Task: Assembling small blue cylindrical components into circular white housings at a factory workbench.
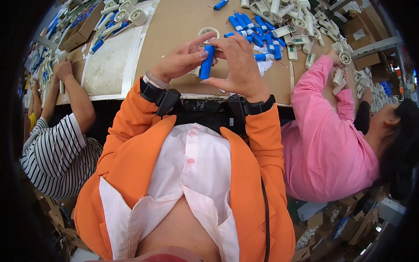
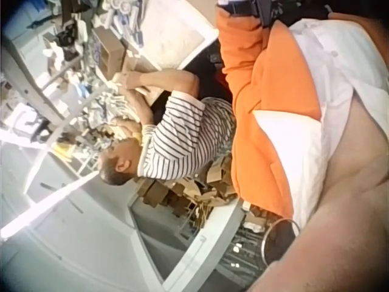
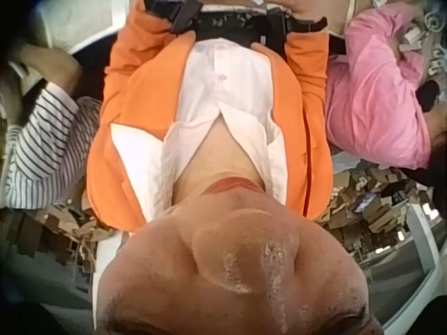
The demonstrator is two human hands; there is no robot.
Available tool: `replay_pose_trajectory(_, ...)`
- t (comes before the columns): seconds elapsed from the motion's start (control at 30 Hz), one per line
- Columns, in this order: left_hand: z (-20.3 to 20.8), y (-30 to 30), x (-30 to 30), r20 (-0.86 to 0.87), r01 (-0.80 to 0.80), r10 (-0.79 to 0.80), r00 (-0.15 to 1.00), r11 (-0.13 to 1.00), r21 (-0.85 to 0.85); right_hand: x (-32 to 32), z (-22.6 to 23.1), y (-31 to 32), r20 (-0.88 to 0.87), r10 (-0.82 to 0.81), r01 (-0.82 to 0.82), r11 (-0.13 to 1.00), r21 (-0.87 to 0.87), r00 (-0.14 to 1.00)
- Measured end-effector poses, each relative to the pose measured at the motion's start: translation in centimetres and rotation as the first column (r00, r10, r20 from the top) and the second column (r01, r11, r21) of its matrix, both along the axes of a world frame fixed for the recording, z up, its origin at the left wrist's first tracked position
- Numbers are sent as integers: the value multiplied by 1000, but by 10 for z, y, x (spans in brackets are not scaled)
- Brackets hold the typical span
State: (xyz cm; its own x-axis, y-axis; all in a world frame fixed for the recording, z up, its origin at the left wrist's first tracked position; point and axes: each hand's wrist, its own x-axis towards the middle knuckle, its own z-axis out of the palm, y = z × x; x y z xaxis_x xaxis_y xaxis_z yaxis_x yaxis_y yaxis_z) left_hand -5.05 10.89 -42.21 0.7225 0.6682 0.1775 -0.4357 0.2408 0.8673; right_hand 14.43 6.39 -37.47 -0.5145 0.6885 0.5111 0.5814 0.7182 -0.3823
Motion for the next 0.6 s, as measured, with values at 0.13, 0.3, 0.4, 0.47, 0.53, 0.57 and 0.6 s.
replay_pose_trajectory(0.13,2,4,-6,0,55,-55,998,995,-85,-2,-2,-1,20,-62,60,993,105,998)
replay_pose_trajectory(0.3,7,10,-8,-134,17,-11,991,999,40,3,-5,-2,-67,-110,116,990,84,992)
replay_pose_trajectory(0.4,15,36,-23,-306,-214,408,860,833,511,22,-20,3,-164,-139,131,990,-59,977)
replay_pose_trajectory(0.47,12,48,-23,-321,-180,498,806,722,668,35,-35,7,-291,-185,110,961,-255,939)
replay_pose_trajectory(0.53,5,57,-24,-294,-51,668,683,446,894,31,-39,6,-288,-150,55,948,-313,946)
replay_pose_trajectory(0.57,0,59,-22,-292,-56,673,680,445,894,27,-39,6,-286,-113,1,931,-366,952)
replay_pose_trajectory(0.6,-8,61,-17,-300,49,706,642,353,934,24,-40,6,-285,-77,-51,907,-418,955)
